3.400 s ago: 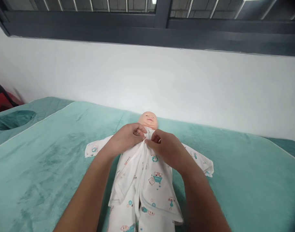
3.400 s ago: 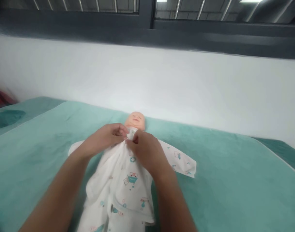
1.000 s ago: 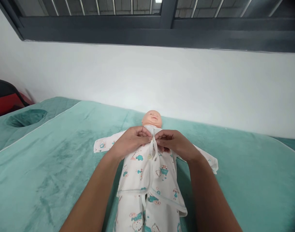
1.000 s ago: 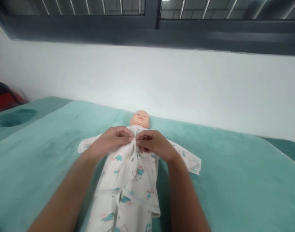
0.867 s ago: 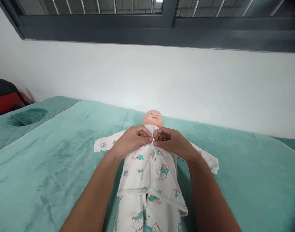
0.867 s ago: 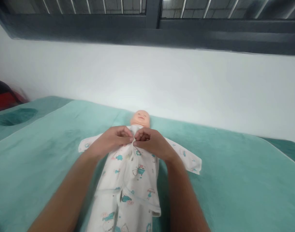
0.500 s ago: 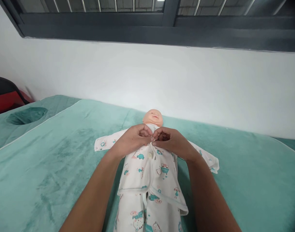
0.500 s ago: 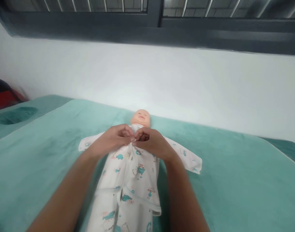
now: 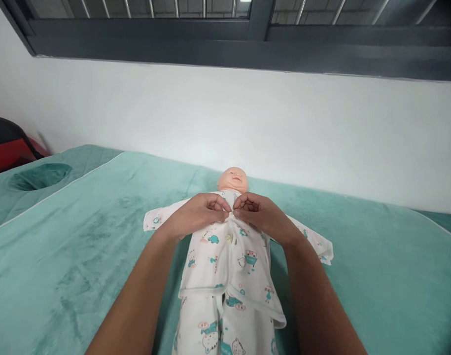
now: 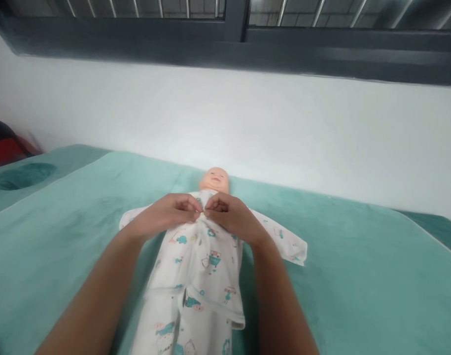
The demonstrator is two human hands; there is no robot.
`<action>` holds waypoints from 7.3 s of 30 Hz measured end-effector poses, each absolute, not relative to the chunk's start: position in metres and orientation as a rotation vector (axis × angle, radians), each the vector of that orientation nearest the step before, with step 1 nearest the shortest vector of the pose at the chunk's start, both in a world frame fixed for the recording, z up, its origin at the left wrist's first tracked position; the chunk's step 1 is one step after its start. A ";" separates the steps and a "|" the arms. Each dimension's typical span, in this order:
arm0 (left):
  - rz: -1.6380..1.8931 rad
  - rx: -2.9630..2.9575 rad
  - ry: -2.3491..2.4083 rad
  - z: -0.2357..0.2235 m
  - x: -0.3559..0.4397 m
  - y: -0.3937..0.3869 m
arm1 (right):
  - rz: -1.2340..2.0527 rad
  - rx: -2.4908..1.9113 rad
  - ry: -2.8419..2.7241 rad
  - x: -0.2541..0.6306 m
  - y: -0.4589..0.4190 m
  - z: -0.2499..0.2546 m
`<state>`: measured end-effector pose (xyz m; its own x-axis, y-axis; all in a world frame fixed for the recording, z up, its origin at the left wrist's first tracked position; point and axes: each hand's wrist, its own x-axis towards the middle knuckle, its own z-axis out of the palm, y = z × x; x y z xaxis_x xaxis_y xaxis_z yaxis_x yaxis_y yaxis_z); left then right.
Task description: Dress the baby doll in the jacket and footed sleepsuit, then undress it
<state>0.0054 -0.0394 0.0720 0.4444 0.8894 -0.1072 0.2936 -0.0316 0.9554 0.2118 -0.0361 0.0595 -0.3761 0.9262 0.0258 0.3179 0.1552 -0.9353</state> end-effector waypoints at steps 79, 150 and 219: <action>0.349 1.935 0.860 0.081 -0.008 -0.047 | 0.627 -1.834 -2.195 0.183 -0.114 0.091; 0.321 1.746 0.664 0.068 -0.011 -0.040 | 1.537 -1.084 -1.756 0.211 -0.076 0.053; 1.222 2.038 1.376 -0.012 -0.020 -0.195 | 0.570 -1.105 -2.121 0.226 -0.197 0.020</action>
